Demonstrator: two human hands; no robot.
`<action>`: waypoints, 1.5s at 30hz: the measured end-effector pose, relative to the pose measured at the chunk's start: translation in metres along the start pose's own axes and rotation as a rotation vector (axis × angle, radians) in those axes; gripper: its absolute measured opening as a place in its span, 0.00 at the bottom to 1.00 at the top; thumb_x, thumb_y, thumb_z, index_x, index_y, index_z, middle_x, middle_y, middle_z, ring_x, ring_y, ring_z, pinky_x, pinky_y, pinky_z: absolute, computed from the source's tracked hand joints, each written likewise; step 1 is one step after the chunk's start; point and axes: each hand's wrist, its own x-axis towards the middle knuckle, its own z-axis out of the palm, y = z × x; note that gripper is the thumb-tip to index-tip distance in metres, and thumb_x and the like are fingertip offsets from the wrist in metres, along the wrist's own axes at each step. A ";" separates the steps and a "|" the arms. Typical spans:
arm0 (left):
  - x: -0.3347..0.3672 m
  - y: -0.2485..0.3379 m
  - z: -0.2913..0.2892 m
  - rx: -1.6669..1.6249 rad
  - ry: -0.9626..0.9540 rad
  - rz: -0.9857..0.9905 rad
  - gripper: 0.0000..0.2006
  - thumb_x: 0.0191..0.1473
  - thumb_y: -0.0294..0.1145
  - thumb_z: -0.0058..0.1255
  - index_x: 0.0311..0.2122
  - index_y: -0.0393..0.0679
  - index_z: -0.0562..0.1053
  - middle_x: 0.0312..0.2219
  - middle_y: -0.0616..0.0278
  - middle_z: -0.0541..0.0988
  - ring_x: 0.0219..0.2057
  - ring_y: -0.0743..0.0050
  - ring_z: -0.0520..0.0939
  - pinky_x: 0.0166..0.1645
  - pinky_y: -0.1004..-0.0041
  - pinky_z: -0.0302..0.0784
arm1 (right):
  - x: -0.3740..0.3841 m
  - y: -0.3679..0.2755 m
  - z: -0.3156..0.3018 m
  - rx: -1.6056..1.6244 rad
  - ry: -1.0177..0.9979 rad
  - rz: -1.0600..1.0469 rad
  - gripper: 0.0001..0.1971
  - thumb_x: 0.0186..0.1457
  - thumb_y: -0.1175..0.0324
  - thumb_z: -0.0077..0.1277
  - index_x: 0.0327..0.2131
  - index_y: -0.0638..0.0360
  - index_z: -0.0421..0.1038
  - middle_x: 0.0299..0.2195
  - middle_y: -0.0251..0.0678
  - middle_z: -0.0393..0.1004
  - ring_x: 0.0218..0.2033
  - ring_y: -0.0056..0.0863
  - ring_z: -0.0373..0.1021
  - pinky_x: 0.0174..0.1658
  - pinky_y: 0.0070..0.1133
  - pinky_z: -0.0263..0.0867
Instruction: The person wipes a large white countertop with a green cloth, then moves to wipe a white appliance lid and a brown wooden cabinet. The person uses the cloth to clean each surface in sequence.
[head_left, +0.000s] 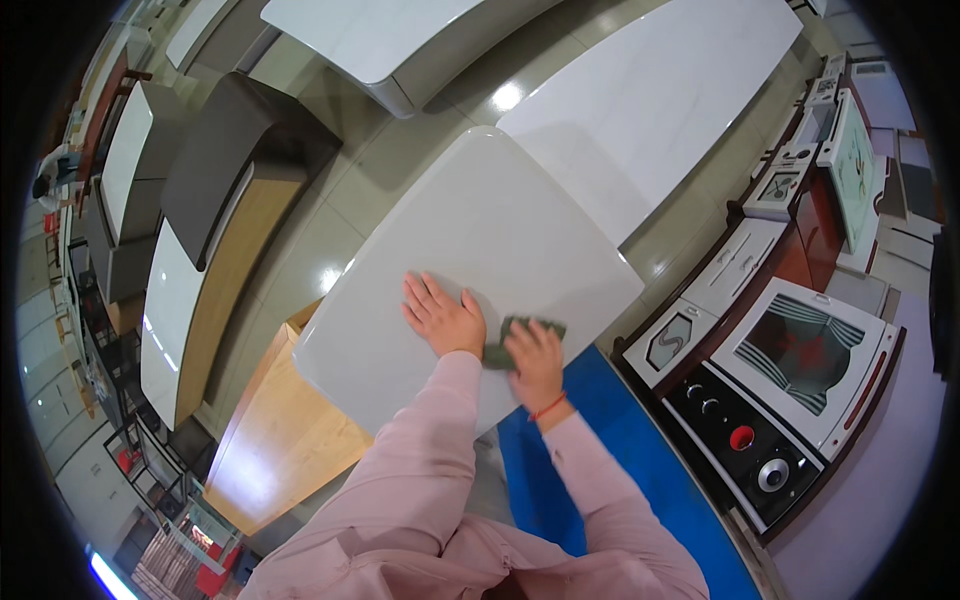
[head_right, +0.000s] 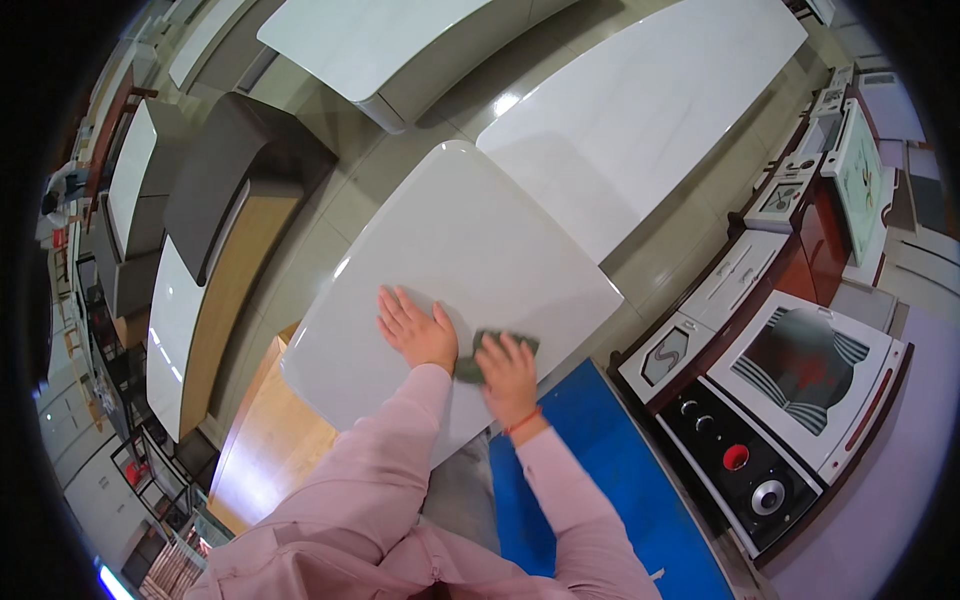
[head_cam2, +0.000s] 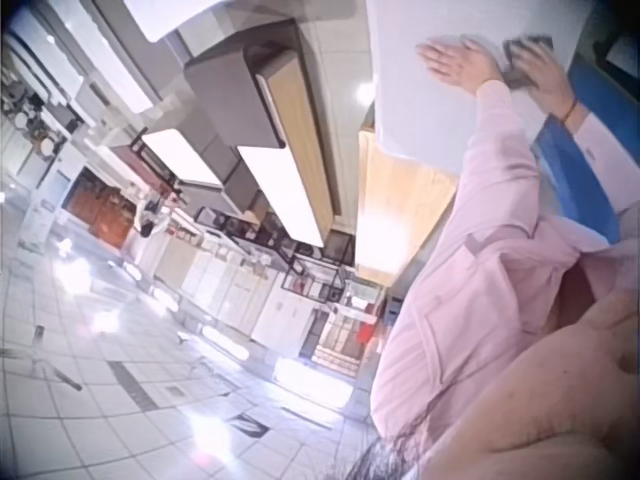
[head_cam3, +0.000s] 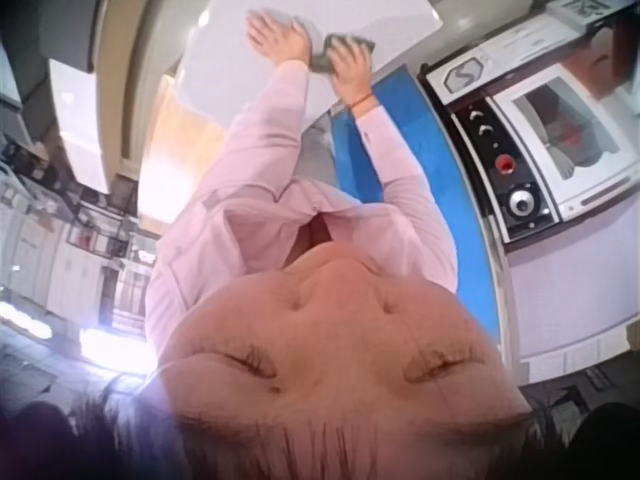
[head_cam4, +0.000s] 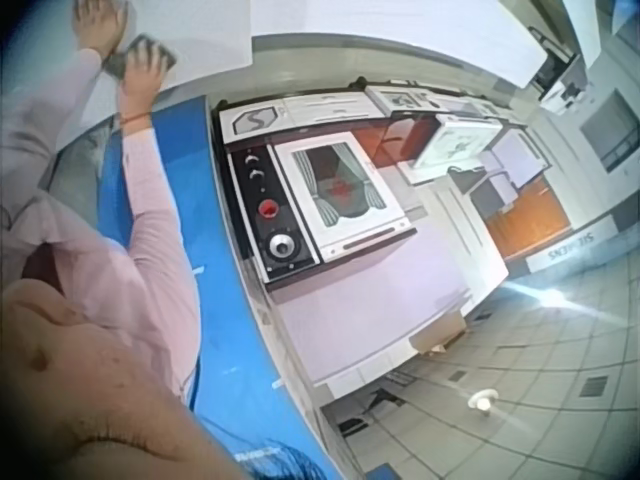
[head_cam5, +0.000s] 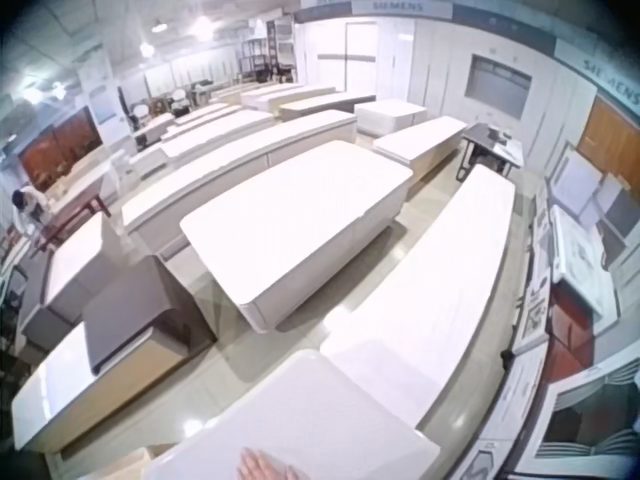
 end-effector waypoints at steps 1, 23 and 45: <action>0.002 0.003 0.000 -0.004 -0.017 -0.002 0.37 0.60 0.46 0.47 0.67 0.32 0.54 0.70 0.44 0.49 0.72 0.48 0.48 0.73 0.49 0.39 | 0.032 0.015 -0.004 -0.012 0.037 -0.030 0.23 0.40 0.75 0.58 0.45 0.53 0.76 0.59 0.35 0.70 0.63 0.45 0.60 0.64 0.46 0.53; 0.002 0.005 -0.003 -0.010 -0.069 -0.001 0.38 0.62 0.47 0.44 0.69 0.33 0.50 0.71 0.47 0.47 0.73 0.53 0.44 0.73 0.52 0.35 | 0.086 0.105 -0.065 -0.122 0.486 0.300 0.19 0.45 0.77 0.54 0.45 0.60 0.73 0.52 0.47 0.72 0.56 0.49 0.66 0.61 0.40 0.60; 0.004 0.004 -0.008 -0.016 -0.079 -0.012 0.38 0.62 0.47 0.43 0.69 0.33 0.50 0.71 0.45 0.47 0.73 0.52 0.44 0.73 0.51 0.36 | 0.033 0.045 0.000 0.063 0.664 0.668 0.25 0.58 0.71 0.54 0.58 0.66 0.63 0.65 0.56 0.57 0.68 0.54 0.51 0.69 0.41 0.47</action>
